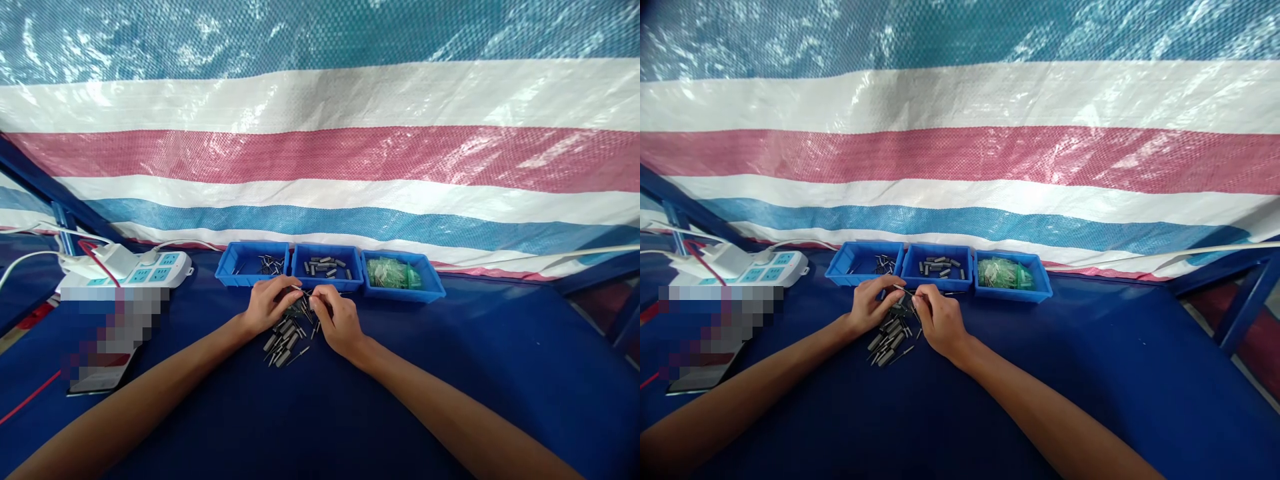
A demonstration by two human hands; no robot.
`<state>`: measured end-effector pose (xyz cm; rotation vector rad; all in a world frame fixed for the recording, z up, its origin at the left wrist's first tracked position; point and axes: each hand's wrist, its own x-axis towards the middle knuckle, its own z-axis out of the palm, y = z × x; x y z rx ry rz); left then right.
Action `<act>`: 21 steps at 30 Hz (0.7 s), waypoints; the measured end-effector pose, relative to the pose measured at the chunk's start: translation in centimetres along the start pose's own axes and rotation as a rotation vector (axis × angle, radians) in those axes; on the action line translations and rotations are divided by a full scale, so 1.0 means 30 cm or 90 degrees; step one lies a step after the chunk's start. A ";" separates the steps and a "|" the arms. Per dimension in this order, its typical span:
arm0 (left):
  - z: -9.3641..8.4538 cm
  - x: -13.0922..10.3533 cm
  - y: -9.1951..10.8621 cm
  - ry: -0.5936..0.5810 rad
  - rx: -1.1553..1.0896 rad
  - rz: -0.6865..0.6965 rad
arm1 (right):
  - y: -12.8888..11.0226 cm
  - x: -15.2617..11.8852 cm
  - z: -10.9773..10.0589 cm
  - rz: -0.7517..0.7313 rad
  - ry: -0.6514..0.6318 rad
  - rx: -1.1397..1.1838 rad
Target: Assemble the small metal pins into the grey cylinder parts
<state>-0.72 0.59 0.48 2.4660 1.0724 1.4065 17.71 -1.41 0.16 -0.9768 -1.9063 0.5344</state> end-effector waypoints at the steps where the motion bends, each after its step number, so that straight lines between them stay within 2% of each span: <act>1: 0.000 0.001 0.001 0.004 0.002 0.006 | -0.001 0.001 -0.001 -0.001 0.001 -0.004; 5: 0.001 -0.001 -0.003 0.024 0.007 0.028 | -0.001 0.004 0.002 -0.006 -0.009 -0.018; 12: 0.005 -0.009 -0.012 0.010 -0.007 0.050 | 0.015 0.002 0.014 -0.070 -0.078 -0.032; 17: 0.008 -0.012 -0.011 0.044 -0.042 -0.025 | 0.010 0.004 0.012 -0.113 -0.082 -0.030; 21: 0.008 -0.013 -0.012 0.057 -0.031 -0.036 | 0.009 0.003 0.013 -0.098 -0.063 -0.039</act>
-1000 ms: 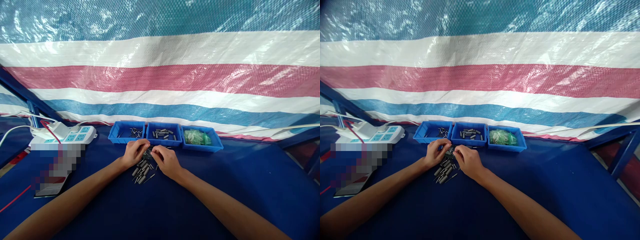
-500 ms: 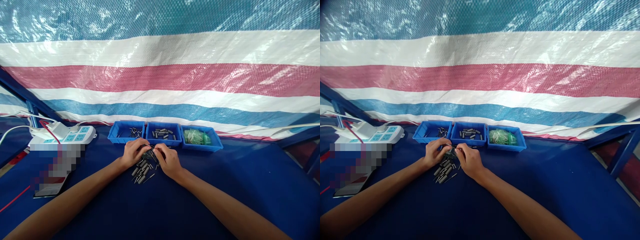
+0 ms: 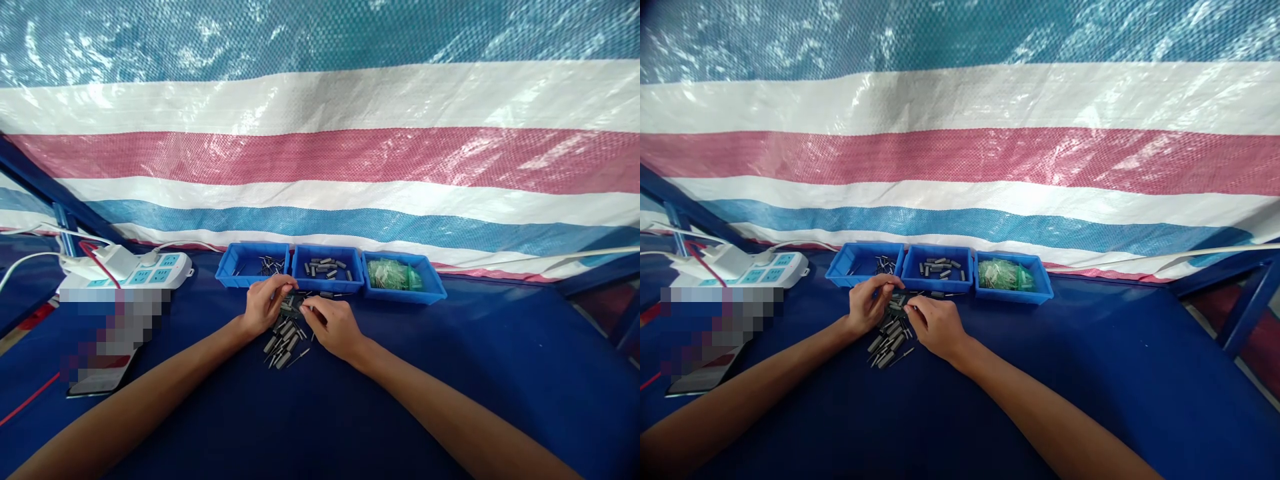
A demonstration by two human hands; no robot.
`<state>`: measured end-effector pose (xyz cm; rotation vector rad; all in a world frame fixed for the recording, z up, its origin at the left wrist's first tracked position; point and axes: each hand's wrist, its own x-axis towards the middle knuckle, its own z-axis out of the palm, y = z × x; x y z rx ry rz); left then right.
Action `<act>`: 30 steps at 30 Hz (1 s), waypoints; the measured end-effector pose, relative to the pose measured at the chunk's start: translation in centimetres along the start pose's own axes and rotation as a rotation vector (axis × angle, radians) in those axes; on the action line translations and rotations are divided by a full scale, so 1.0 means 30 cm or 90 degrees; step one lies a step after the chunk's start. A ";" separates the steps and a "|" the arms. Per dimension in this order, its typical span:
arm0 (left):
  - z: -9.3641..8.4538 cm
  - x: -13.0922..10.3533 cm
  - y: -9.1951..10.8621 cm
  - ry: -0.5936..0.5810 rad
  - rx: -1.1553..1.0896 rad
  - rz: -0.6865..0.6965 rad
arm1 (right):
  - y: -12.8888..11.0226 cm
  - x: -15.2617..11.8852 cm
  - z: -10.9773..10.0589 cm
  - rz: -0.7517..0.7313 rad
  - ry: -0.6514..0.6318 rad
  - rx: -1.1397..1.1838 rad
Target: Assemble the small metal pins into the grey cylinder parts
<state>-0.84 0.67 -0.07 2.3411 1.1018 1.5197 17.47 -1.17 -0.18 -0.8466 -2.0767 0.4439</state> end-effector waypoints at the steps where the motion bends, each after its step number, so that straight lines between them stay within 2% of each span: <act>1: 0.000 0.000 -0.001 0.003 0.000 0.001 | 0.001 -0.001 0.001 0.009 0.007 -0.003; 10: 0.001 -0.007 -0.013 0.003 -0.014 -0.005 | 0.007 -0.003 0.005 0.037 0.012 -0.014; 14: -0.008 0.017 0.002 0.040 -0.035 -0.085 | 0.004 -0.001 0.004 0.038 0.006 -0.015; 18: -0.034 0.077 0.023 0.083 -0.080 -0.145 | 0.003 -0.002 0.003 0.036 0.001 -0.010; 23: -0.083 0.149 0.033 0.056 0.009 -0.145 | 0.005 -0.004 0.005 0.040 0.002 -0.012; 30: -0.119 0.185 -0.012 -0.038 0.075 -0.232 | 0.005 -0.004 0.005 0.037 0.003 -0.012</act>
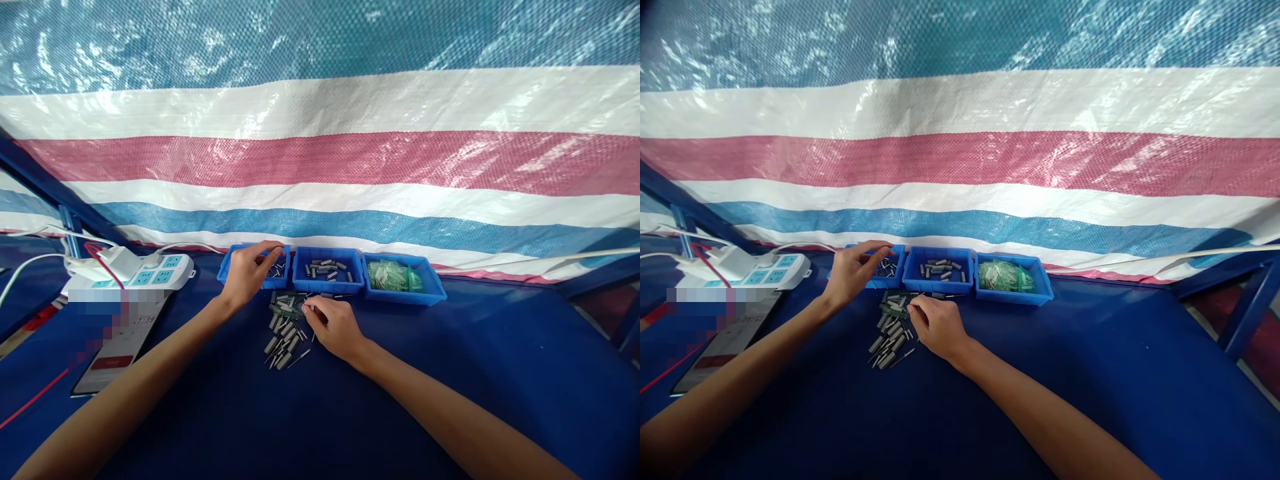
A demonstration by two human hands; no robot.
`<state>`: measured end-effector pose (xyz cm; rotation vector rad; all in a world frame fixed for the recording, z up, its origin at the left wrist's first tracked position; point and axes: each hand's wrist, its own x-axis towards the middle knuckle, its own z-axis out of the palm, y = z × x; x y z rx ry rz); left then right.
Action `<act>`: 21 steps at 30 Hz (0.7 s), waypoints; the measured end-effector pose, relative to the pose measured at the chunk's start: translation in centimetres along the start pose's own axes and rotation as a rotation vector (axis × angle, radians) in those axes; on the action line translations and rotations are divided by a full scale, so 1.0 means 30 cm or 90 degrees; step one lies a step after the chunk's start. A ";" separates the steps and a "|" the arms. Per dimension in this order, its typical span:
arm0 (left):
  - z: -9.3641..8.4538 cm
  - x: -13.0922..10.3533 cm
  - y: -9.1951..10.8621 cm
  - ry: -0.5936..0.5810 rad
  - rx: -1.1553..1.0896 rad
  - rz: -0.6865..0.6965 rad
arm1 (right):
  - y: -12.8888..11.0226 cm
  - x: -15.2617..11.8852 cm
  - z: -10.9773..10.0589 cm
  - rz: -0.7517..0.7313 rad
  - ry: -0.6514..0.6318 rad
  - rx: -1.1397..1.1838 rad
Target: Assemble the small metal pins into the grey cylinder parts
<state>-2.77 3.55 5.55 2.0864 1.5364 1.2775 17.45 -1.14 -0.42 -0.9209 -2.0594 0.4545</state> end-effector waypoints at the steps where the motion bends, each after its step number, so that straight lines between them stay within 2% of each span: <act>1: 0.001 0.004 -0.009 -0.014 0.003 -0.006 | 0.000 0.000 0.000 0.000 0.001 0.000; 10: -0.001 0.027 -0.048 -0.032 0.088 0.007 | -0.001 0.003 -0.003 0.002 -0.003 0.011; 14: -0.009 0.029 -0.036 -0.002 0.114 0.028 | -0.002 0.001 -0.003 0.007 -0.003 0.010; 19: 0.029 -0.044 0.014 0.095 0.049 0.071 | -0.003 -0.001 -0.003 0.044 0.012 -0.008; 21: 0.059 -0.092 0.022 0.098 0.019 0.113 | -0.003 -0.001 -0.004 0.070 0.027 -0.024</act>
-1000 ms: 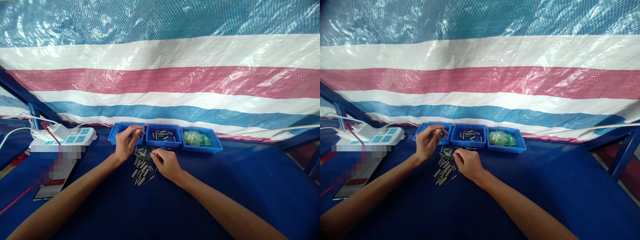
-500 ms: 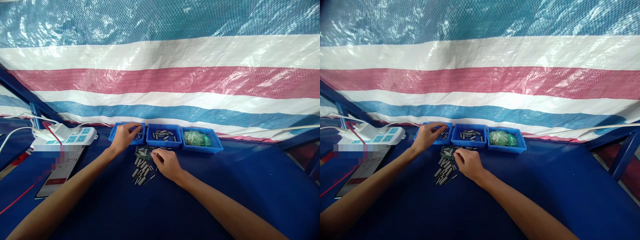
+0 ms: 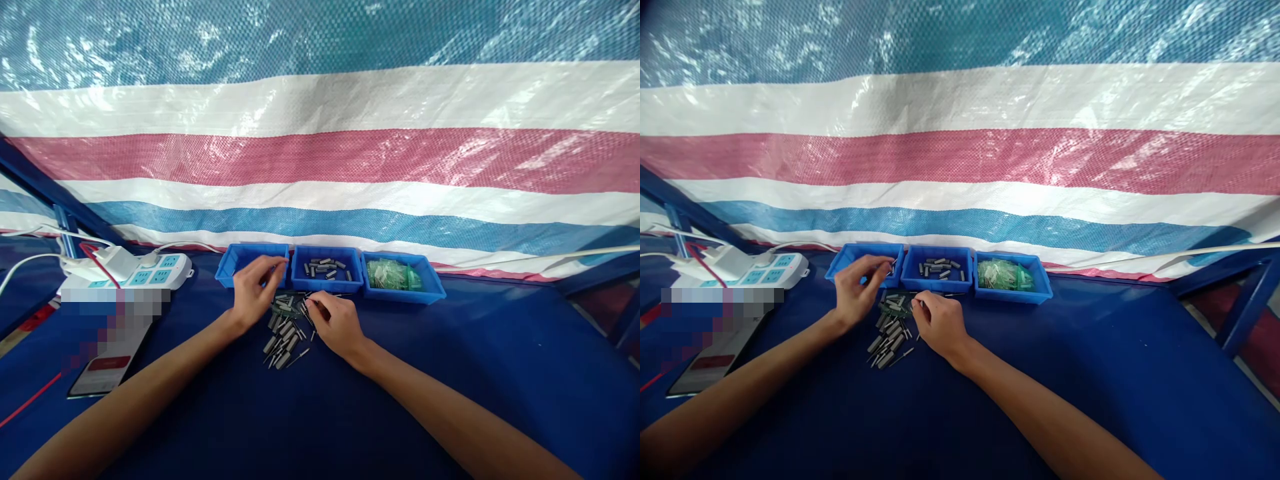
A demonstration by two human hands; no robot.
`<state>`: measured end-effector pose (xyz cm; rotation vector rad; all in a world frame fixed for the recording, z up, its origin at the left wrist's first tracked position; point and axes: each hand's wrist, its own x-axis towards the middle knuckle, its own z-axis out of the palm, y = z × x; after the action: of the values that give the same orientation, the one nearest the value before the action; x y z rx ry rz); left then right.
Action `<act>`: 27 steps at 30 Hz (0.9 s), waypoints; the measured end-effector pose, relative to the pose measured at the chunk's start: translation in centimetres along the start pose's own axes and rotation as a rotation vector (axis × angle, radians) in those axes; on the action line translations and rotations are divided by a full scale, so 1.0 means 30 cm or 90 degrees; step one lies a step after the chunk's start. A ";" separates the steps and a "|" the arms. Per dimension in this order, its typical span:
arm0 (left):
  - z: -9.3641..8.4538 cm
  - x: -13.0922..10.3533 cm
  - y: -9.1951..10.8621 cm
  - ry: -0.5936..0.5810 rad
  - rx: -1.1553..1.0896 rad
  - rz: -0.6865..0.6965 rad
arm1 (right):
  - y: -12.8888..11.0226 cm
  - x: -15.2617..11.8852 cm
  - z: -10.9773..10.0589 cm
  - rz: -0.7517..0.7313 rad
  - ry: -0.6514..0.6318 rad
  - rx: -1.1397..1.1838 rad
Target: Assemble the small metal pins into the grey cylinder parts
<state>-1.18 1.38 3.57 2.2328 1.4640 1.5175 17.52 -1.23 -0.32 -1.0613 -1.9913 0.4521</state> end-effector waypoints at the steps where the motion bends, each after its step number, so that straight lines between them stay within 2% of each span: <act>1: 0.011 -0.025 0.002 -0.019 -0.019 0.030 | 0.000 0.000 0.000 0.013 0.007 -0.010; 4: 0.034 -0.079 -0.010 -0.046 -0.058 0.111 | 0.000 0.002 0.000 0.036 0.003 -0.048; 6: 0.040 -0.093 -0.024 -0.050 -0.069 0.126 | -0.001 0.003 -0.001 0.039 -0.020 -0.076; 17: 0.041 -0.086 -0.029 -0.072 -0.082 0.075 | -0.019 0.011 -0.007 0.032 -0.117 -0.149; 27: 0.042 -0.081 -0.027 -0.081 -0.072 0.083 | -0.027 0.005 -0.008 0.065 -0.111 -0.207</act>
<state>-0.91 0.57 0.84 2.3490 1.1888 1.4230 17.23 -1.59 0.41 -1.3682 -2.2232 0.2863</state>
